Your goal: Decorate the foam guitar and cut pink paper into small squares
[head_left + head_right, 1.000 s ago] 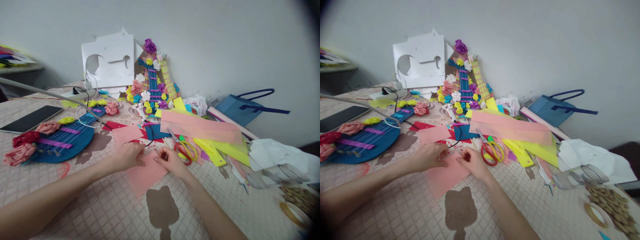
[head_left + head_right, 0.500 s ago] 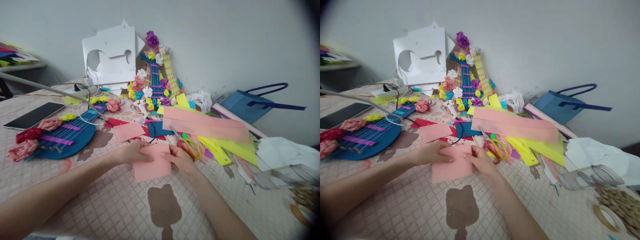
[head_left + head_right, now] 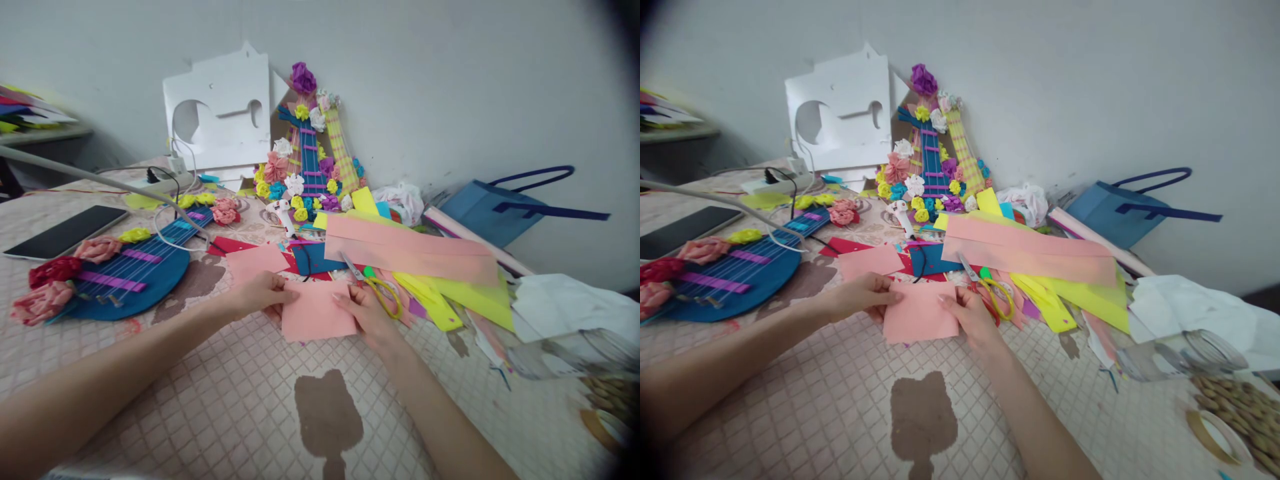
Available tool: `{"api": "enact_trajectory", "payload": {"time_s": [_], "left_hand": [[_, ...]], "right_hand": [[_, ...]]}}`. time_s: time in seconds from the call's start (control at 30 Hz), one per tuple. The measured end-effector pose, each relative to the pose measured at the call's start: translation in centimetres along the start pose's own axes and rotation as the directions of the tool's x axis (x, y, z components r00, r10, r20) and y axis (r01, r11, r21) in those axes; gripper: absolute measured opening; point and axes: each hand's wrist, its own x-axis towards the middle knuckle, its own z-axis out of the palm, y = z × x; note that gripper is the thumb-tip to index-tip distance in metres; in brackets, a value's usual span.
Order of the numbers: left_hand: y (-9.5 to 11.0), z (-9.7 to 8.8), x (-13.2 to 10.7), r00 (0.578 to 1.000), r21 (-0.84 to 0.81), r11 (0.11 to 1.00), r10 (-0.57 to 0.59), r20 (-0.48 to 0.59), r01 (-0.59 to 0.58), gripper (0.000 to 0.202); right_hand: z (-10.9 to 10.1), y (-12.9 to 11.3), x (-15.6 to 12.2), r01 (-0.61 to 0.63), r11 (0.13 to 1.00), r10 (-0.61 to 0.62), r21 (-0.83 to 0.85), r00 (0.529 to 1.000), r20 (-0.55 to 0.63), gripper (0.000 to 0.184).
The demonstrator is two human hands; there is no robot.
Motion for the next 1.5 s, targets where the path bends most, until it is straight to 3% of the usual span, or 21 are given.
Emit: {"api": "enact_trajectory", "payload": {"time_s": [0.43,0.83,1.5], "left_hand": [[-0.1,-0.4,0.2,0.999,0.035,0.999,0.026,-0.039,-0.024,0.049],[0.0,-0.5,0.1,0.999,0.017,1.000,0.021,-0.036,-0.020,0.038],[-0.1,-0.7,0.2,1.000,0.022,1.000,0.011,-0.025,-0.010,0.038]], "right_hand": [[-0.2,0.9,0.3,0.000,1.000,0.001,0.022,1.000,-0.009,0.034],[-0.4,1.0,0.3,-0.003,1.000,0.003,0.020,1.000,-0.008,0.034],[-0.3,1.0,0.2,-0.019,1.000,0.019,-0.003,1.000,0.009,0.033]]}}
